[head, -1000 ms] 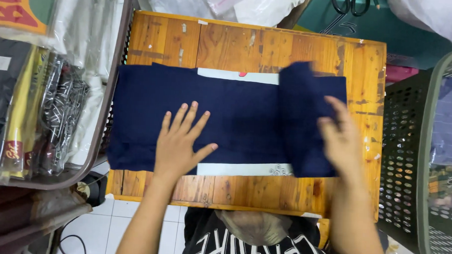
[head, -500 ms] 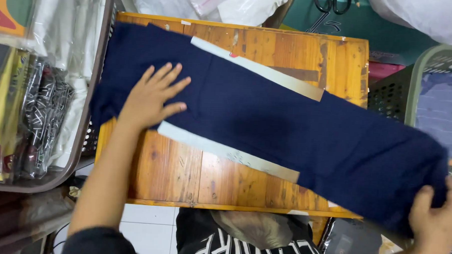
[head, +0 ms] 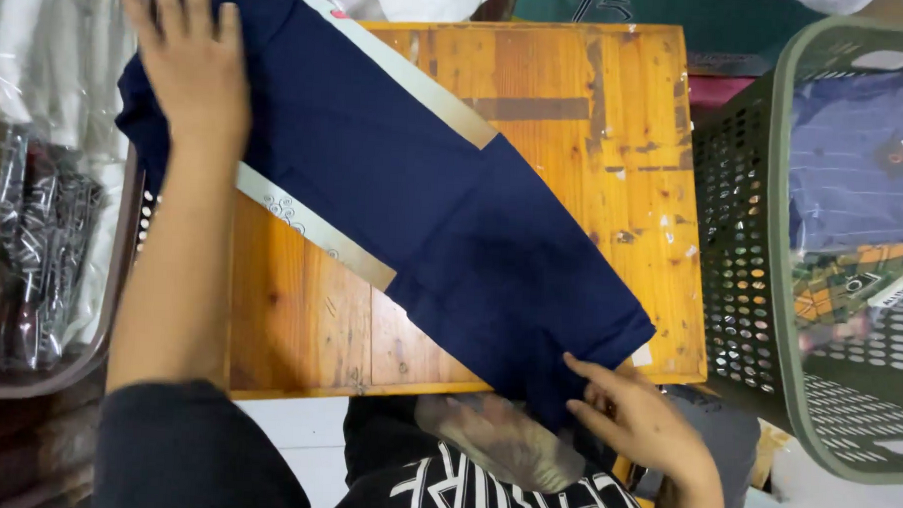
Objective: The person places a packaged orange t-shirt into a basket, then retrieves a folded navy blue shirt. They unfold the shirt on a wooden table, smooth it out, and use a pair of scissors to cut a small tag or thread from the fabric.
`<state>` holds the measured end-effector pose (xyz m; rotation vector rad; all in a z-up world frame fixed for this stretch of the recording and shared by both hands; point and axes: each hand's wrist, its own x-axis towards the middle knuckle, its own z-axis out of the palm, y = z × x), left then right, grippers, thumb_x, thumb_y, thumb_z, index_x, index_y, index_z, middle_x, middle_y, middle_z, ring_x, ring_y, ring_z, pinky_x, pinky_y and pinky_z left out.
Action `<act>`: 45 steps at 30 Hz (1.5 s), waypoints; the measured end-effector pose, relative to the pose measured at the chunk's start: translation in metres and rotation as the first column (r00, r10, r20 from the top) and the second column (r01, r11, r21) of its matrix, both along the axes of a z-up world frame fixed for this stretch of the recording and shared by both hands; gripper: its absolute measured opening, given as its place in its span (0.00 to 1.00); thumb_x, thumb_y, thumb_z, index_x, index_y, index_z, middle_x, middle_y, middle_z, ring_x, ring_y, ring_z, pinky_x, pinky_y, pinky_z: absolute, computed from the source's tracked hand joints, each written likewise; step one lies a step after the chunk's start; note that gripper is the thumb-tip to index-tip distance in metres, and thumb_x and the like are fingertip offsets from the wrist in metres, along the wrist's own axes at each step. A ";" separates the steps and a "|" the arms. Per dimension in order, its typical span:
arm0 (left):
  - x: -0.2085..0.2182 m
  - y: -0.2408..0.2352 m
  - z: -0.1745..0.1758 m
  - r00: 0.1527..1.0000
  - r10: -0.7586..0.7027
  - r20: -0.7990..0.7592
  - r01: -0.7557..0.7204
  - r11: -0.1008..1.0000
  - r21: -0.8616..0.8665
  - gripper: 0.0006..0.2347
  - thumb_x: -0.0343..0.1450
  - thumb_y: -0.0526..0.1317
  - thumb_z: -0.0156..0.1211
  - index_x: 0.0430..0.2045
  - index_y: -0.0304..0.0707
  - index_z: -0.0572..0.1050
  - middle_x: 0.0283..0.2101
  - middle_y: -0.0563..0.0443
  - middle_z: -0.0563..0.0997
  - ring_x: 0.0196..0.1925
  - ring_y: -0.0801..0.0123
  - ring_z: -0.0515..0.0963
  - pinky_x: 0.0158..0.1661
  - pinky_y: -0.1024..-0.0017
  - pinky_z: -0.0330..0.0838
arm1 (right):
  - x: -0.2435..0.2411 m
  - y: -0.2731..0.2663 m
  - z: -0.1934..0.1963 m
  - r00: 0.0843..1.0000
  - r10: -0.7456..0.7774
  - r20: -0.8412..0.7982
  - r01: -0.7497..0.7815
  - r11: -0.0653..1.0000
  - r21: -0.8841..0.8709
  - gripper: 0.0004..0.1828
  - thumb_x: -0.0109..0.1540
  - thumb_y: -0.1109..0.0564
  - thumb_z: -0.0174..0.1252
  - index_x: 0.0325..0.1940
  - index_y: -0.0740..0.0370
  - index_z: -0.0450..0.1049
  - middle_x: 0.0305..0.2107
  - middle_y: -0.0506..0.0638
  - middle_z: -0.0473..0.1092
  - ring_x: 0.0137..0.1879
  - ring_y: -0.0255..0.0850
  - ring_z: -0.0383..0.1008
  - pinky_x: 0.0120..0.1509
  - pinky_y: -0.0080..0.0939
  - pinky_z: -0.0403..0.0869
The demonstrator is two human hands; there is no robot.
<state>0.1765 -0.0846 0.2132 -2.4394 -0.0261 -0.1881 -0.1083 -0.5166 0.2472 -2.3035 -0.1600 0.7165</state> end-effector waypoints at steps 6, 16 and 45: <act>-0.141 -0.115 0.022 0.933 -0.317 0.168 0.335 0.603 -0.724 0.30 0.64 0.54 0.46 0.54 0.29 0.58 0.58 0.25 0.52 0.59 0.34 0.52 0.54 0.42 0.37 | 0.032 0.006 0.001 0.817 0.069 0.572 0.030 0.986 -0.161 0.12 0.52 0.45 0.54 0.37 0.46 0.74 0.21 0.39 0.72 0.19 0.31 0.67 0.26 0.31 0.65; -0.157 -0.072 -0.014 0.937 -0.348 0.038 0.233 0.538 -0.810 0.28 0.64 0.59 0.43 0.57 0.48 0.56 0.62 0.41 0.51 0.63 0.52 0.48 0.57 0.51 0.39 | 0.078 0.042 -0.028 0.592 0.580 0.559 -0.399 0.814 -0.423 0.39 0.55 0.31 0.38 0.63 0.54 0.51 0.62 0.59 0.42 0.67 0.56 0.36 0.66 0.56 0.39; -0.311 -0.139 -0.028 0.963 0.003 0.269 0.215 0.592 -0.777 0.23 0.66 0.51 0.47 0.52 0.39 0.62 0.58 0.46 0.60 0.61 0.59 0.59 0.58 0.56 0.48 | 0.089 0.161 -0.055 0.232 0.616 0.753 -0.625 0.687 -0.370 0.22 0.58 0.56 0.44 0.56 0.66 0.60 0.56 0.66 0.52 0.62 0.58 0.52 0.61 0.54 0.57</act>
